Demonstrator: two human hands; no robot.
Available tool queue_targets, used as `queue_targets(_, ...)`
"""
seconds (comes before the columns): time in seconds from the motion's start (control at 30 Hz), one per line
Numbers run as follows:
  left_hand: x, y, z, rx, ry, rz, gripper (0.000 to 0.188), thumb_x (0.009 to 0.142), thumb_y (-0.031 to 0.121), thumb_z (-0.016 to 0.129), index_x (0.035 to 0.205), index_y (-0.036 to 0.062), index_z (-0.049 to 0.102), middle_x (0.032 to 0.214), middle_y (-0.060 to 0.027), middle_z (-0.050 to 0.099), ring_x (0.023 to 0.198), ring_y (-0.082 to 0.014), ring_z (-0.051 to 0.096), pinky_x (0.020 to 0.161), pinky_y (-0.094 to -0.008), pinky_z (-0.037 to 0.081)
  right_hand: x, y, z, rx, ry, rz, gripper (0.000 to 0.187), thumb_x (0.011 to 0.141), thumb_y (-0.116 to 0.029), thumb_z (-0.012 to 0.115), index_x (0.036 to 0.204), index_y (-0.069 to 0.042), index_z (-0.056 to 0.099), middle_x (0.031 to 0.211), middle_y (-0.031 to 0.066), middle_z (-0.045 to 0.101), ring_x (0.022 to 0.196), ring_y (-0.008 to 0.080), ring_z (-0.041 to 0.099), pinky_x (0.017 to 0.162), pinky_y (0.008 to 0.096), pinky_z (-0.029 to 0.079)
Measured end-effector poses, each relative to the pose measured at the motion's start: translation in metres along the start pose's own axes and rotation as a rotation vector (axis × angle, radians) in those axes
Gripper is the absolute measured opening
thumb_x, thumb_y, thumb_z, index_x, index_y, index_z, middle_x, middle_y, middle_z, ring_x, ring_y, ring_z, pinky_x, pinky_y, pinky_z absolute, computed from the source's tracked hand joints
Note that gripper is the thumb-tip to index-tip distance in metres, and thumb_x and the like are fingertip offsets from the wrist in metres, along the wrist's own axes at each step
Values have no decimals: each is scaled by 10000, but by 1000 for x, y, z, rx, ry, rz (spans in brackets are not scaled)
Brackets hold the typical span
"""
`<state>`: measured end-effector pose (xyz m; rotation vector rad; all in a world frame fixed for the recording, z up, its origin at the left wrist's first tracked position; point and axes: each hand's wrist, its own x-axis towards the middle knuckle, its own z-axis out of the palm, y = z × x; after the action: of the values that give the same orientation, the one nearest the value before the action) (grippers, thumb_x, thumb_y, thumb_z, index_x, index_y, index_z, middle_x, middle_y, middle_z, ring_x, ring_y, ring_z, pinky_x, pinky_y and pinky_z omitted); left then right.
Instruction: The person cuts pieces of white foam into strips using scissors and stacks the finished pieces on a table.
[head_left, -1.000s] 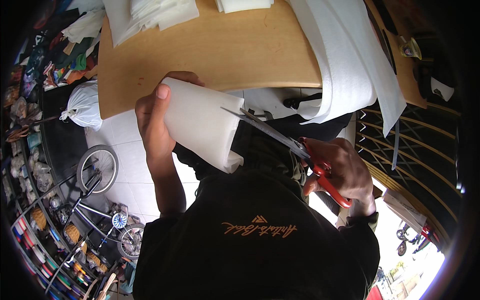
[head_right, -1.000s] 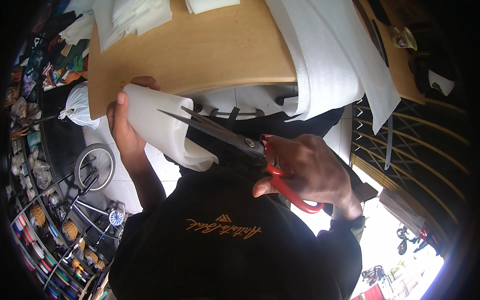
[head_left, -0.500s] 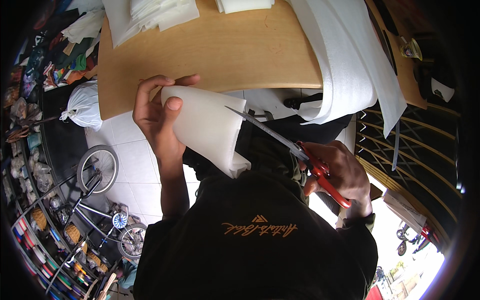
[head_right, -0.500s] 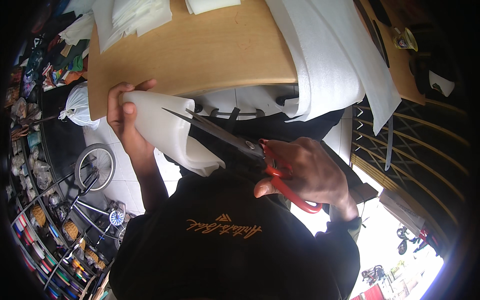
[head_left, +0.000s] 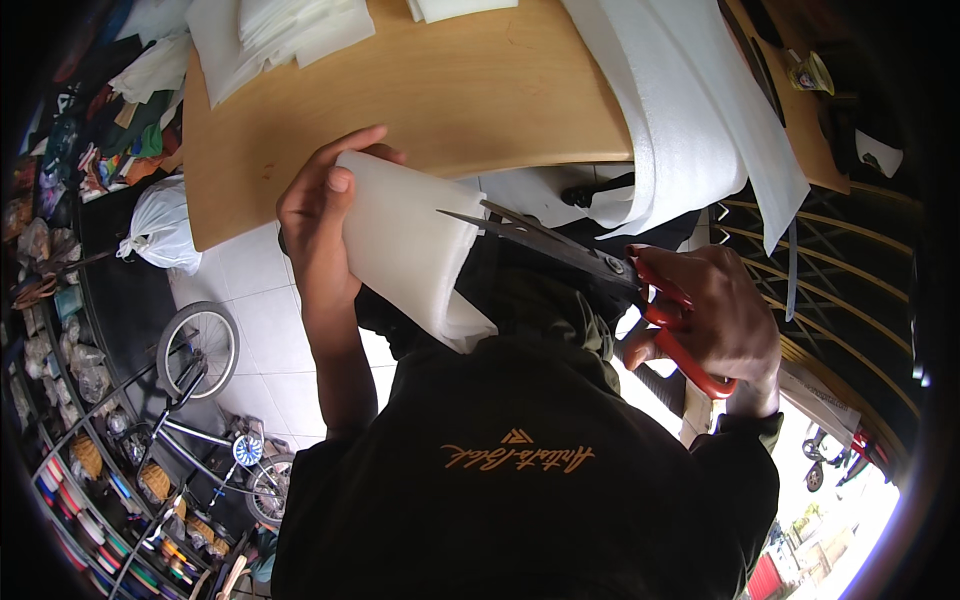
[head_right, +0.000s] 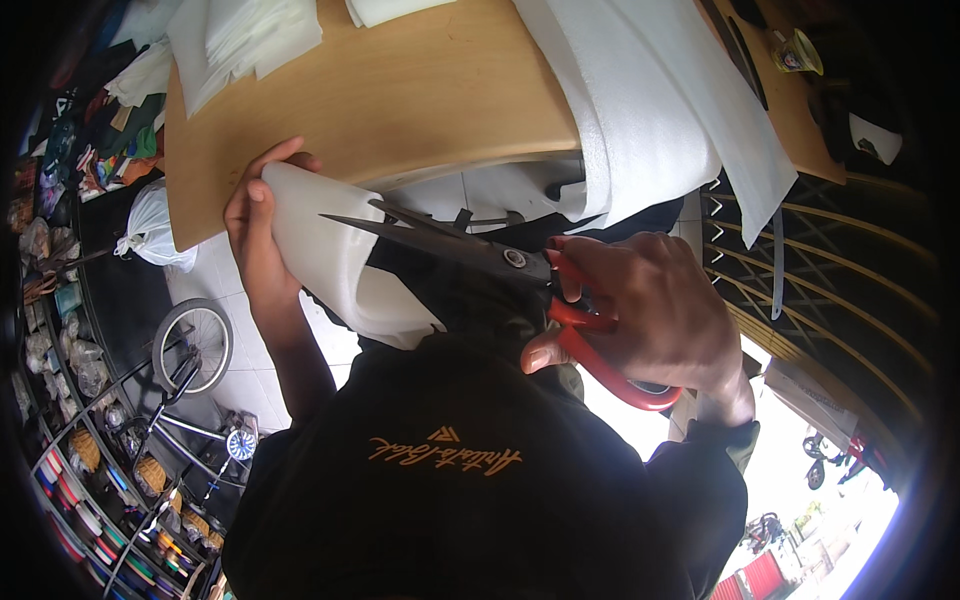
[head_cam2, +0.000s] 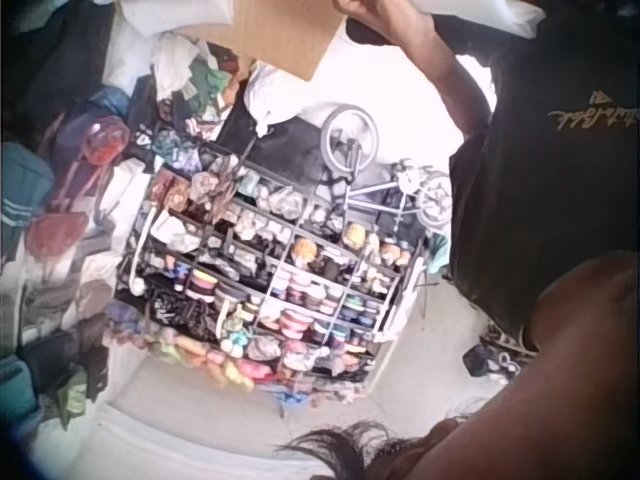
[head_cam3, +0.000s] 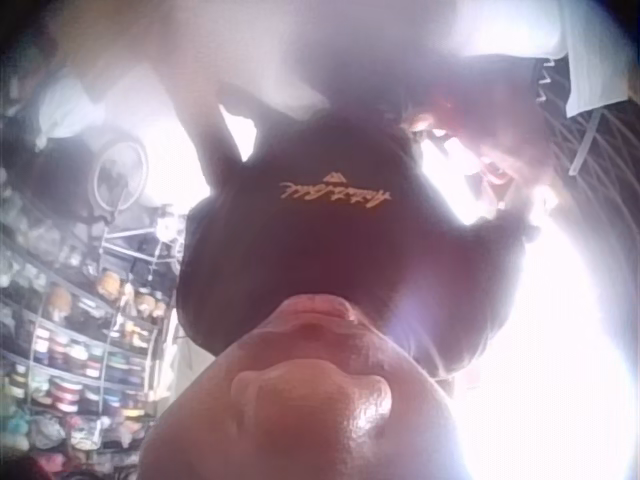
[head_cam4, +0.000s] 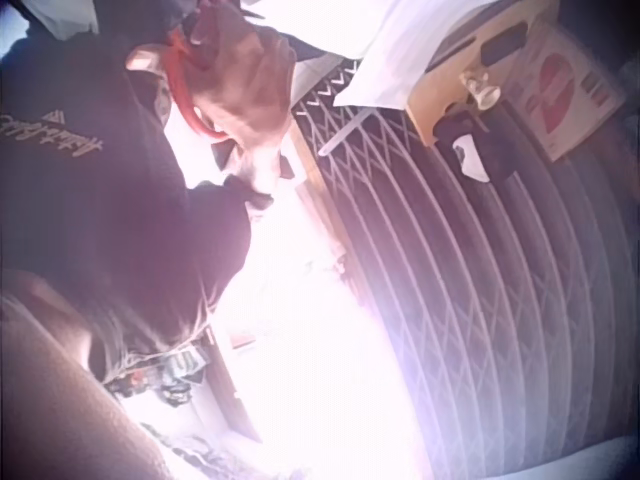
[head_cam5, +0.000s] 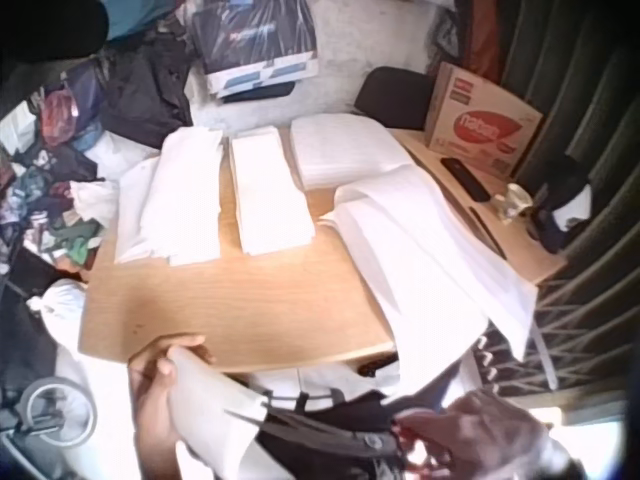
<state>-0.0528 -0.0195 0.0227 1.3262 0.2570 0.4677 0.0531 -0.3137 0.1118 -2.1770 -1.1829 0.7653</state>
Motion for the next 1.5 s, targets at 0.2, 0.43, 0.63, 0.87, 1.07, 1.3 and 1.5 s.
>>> queue_targets(0.2, 6, -5, -3, -124, 66, -69, 376, 937, 287, 589, 1101, -52, 605, 870, -119, 658, 775, -142, 626, 701, -266, 500, 2, 30, 8, 711, -211, 108, 512, 687, -429, 821, 806, 3, 575, 628, 40, 589, 498, 158, 577, 472, 275, 442)
queue_targets(0.43, -6, -1, 29, 61, 176, 188, 238, 888, 115, 656, 1044, -56, 597, 930, -122, 659, 825, -144, 629, 756, -273, 498, 61, -2, 83, 901, 460, -43, 541, 654, -327, 874, 872, -25, 482, 857, 74, 599, 777, 130, 568, 691, 273, 485)
queue_targets(0.63, -19, 20, 54, -34, -16, 184, 338, 919, 104, 611, 1195, -69, 524, 1042, -163, 643, 944, -187, 634, 806, -294, 506, 83, -10, 97, 1115, 622, -46, 510, 743, -79, 796, 1135, 73, 507, 990, 142, 636, 909, 221, 621, 817, 342, 481)
queue_targets(0.87, -27, 41, 53, 56, -110, 43, 301, 872, -29, 625, 1150, -124, 558, 1092, -186, 634, 961, -198, 639, 805, -315, 559, 87, 9, 95, 1287, 641, -34, 432, 799, -71, 715, 1141, 104, 518, 1053, 182, 636, 985, 249, 615, 896, 360, 455)
queue_targets(1.07, -25, 50, 51, 42, -141, 42, 261, 877, -36, 612, 1119, -125, 569, 1071, -198, 642, 927, -187, 643, 795, -309, 565, 81, 8, 96, 1501, 530, -103, 455, 792, -90, 739, 1160, 79, 533, 1077, 172, 638, 1020, 259, 615, 915, 376, 455)
queue_targets(1.3, -25, 58, 51, -145, -244, -88, 239, 894, -39, 584, 1126, -97, 567, 1105, -199, 638, 1002, -231, 642, 861, -330, 552, 76, 15, 103, 1695, 412, -136, 474, 800, -99, 739, 1190, 56, 518, 1120, 163, 625, 1068, 261, 599, 943, 382, 444)
queue_targets(1.5, -30, 52, 48, 40, -167, 106, 253, 828, -134, 603, 1076, -90, 585, 998, -186, 634, 924, -206, 653, 805, -285, 557, 74, 13, 100, 1573, 435, -115, 492, 786, -101, 751, 1190, 53, 516, 1117, 156, 624, 1051, 251, 603, 925, 380, 455)
